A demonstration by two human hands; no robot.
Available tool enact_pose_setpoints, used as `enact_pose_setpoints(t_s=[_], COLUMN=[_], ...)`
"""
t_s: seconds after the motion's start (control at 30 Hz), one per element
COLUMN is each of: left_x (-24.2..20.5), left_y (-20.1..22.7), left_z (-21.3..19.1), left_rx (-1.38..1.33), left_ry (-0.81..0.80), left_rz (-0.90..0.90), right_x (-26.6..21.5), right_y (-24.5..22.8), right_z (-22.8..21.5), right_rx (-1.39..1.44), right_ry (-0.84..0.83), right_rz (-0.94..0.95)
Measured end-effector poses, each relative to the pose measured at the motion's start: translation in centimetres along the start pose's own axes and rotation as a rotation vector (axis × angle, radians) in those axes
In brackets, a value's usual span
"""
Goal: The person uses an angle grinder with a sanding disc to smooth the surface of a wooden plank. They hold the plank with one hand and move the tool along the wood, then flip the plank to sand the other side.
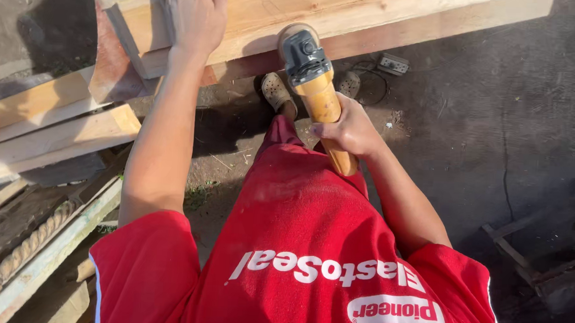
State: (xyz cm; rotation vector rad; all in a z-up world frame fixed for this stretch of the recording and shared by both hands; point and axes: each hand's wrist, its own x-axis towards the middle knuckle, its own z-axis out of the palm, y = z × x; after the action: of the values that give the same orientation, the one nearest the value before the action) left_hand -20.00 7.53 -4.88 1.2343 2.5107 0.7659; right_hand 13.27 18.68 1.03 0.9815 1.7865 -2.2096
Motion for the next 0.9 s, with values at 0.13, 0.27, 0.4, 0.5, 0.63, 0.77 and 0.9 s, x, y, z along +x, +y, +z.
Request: enact_pose_setpoints(t_s=[0.13, 0.27, 0.4, 0.5, 0.63, 0.77, 0.9], left_x=[-0.6, -0.5, -1.3, 0.1, -0.6, 0.5, 0.2], left_y=[-4.0, -4.1, -4.3, -3.3, -1.4, 1.6, -0.8], left_z=[2.4, 2.6, 1.8, 2.1, 0.0, -1.5, 0.5], left_rx=[0.348, 0.336, 0.358, 0.333, 0.388, 0.352, 0.344], left_ry=[0.177, 0.093, 0.105, 0.092, 0.088, 0.163, 0.152], left_rz=[0.237, 0.187, 0.186, 0.188, 0.199, 0.246, 0.193], right_x=[-1.4, -3.0, -4.5, -4.8, -4.7, -2.9, -2.1], right_y=[0.0, -1.1, -0.1, 0.8, 0.2, -2.8, -2.0], right_z=[-0.6, -3.8, -7.0, -10.0, -8.8, -3.4, -3.8], right_rx=[0.005, 0.226, 0.331, 0.392, 0.399, 0.275, 0.184], right_ry=[0.162, 0.363, 0.477, 0.518, 0.494, 0.317, 0.248], right_rz=[0.004, 0.153, 0.112, 0.062, 0.021, 0.046, 0.006])
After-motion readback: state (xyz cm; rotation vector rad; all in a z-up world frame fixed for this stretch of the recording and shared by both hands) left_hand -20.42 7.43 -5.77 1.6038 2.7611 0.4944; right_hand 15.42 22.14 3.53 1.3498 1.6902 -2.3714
